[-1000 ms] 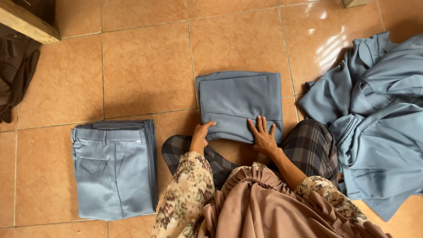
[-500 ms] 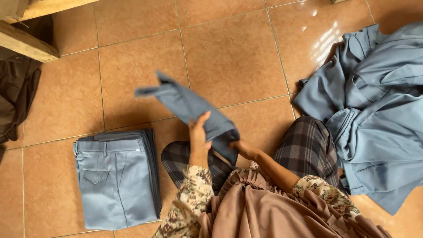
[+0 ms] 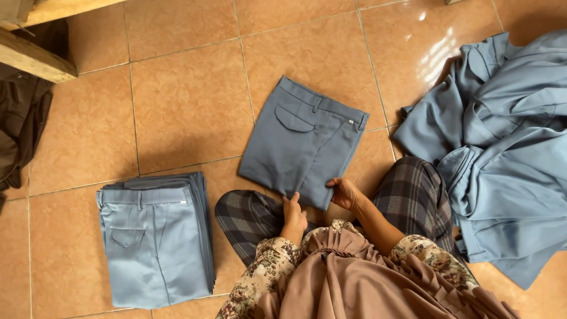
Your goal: Folding blue trousers into neat rectangles and stacking them on the floor.
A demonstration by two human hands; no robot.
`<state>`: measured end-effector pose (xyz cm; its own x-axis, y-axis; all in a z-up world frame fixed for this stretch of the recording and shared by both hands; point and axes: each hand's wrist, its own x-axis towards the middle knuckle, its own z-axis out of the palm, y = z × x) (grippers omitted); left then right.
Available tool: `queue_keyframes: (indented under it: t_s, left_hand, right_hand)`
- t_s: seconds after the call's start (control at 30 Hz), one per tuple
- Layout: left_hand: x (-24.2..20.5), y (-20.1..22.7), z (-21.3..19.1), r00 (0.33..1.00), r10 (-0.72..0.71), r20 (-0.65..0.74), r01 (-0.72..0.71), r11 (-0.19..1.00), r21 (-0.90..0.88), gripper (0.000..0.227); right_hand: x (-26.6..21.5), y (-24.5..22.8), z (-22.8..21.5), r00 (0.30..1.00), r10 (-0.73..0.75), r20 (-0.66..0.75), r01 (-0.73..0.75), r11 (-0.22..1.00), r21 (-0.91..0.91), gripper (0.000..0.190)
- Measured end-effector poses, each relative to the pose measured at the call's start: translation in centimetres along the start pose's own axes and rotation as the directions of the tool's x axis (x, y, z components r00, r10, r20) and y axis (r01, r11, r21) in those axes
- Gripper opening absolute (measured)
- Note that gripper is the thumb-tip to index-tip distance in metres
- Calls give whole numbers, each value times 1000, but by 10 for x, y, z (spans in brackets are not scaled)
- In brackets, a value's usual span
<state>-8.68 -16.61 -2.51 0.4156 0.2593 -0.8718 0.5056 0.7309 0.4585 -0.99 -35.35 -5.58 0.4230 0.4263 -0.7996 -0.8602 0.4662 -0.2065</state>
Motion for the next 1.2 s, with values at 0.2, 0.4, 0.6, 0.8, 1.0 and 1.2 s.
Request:
queue_keyframes:
  t_s: [0.2, 0.4, 0.6, 0.8, 1.0, 1.2]
  left_hand:
    - [-32, 32, 24, 987, -25, 157, 74, 944, -320, 77]
    - [-86, 41, 39, 927, 353, 125, -357, 934, 8, 76]
    - [-151, 68, 30, 887, 373, 272, -355, 928, -117, 75]
    - [-201, 141, 11, 745, 470, 472, -373, 882, -289, 32]
    - [-224, 216, -65, 685, 648, 334, -453, 738, -500, 35]
    - [-284, 261, -194, 571, 820, 37, -707, 513, -487, 48]
  right_hand:
    - [-13, -3, 8, 999, -53, 2, 53, 994, 98, 80]
    - [-73, -37, 58, 976, -207, -63, 204, 978, -48, 93]
    - [63, -147, -100, 878, -421, -227, 453, 884, 114, 50]
    - [-89, -140, 97, 779, -606, -163, 565, 790, -237, 15]
    - [-135, -116, 294, 758, -639, 132, 652, 738, -173, 28]
    - [-116, -30, 455, 732, -460, 503, 619, 758, -207, 27]
